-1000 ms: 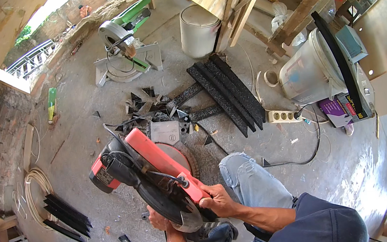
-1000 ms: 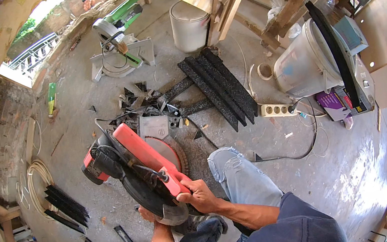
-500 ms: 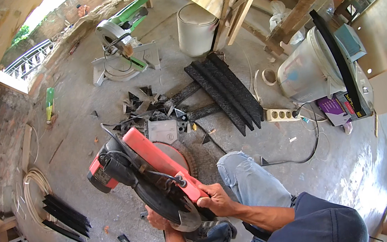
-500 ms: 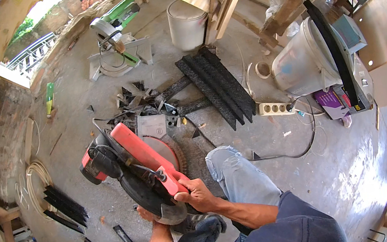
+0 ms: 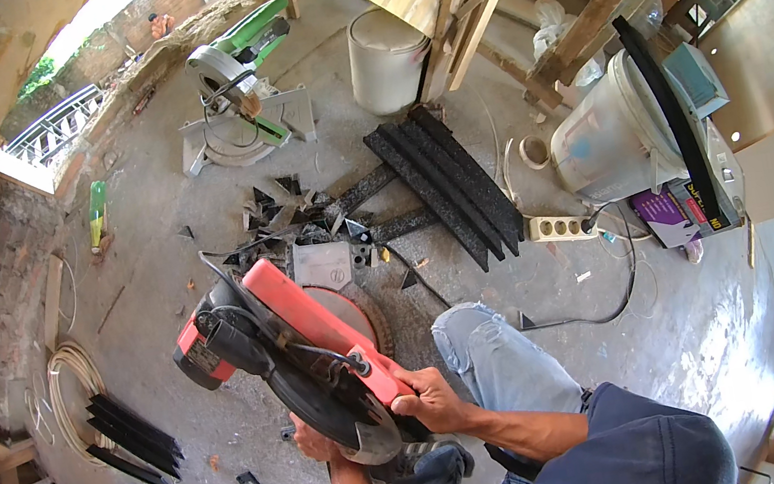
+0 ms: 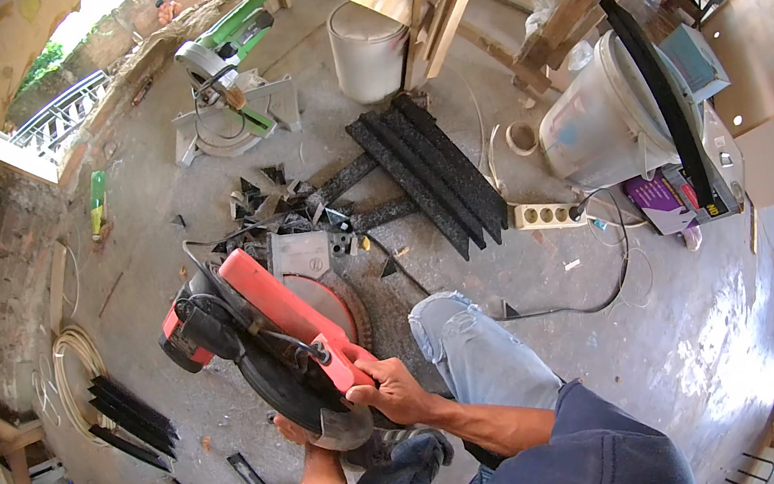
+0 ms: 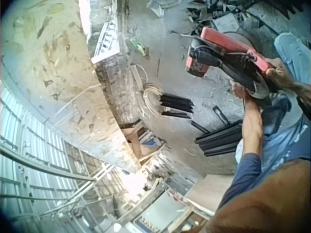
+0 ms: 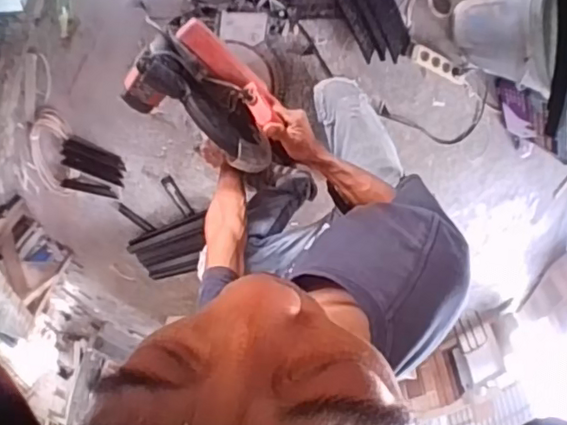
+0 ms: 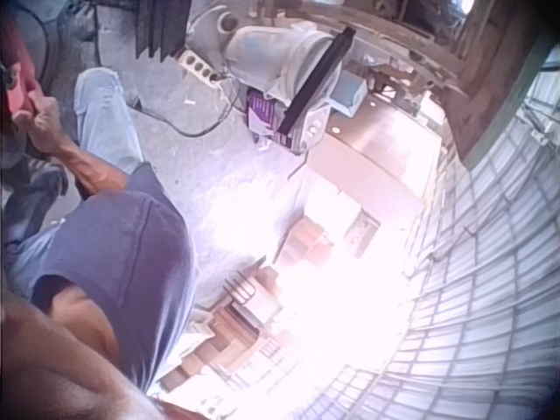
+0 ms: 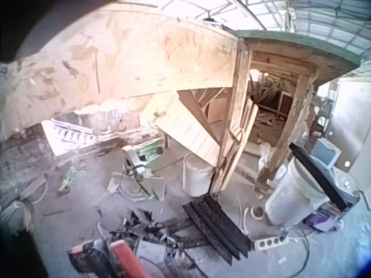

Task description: The person operates a miter saw to cut a black wooden frame piece. They pick up the piece, align it on the saw bed, and press the saw handle down to make the cut.

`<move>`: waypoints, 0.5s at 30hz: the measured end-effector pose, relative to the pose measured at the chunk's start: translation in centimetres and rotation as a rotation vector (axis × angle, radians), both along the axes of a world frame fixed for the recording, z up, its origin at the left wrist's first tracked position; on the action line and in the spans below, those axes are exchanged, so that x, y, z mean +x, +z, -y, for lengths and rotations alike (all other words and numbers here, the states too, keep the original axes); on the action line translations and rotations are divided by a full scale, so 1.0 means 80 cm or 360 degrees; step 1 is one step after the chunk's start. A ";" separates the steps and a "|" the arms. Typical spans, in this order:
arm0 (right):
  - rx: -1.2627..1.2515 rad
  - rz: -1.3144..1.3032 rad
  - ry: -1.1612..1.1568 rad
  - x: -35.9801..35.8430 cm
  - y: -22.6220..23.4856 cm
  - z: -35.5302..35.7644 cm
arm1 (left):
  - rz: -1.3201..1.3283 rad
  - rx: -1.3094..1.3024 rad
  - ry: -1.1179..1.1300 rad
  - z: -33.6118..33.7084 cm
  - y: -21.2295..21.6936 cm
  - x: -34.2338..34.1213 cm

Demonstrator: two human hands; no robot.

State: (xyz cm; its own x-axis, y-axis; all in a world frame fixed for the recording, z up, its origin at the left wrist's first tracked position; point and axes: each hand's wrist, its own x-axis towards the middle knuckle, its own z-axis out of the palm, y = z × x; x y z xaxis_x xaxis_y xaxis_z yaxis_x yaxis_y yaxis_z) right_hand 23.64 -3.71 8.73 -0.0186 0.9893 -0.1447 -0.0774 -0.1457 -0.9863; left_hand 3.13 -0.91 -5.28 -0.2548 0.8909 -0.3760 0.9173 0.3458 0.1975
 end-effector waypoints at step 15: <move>0.0065 -0.0011 -0.0001 -0.003 -0.019 0.006 | -0.0003 0.0020 -0.0034 -0.012 0.003 -0.004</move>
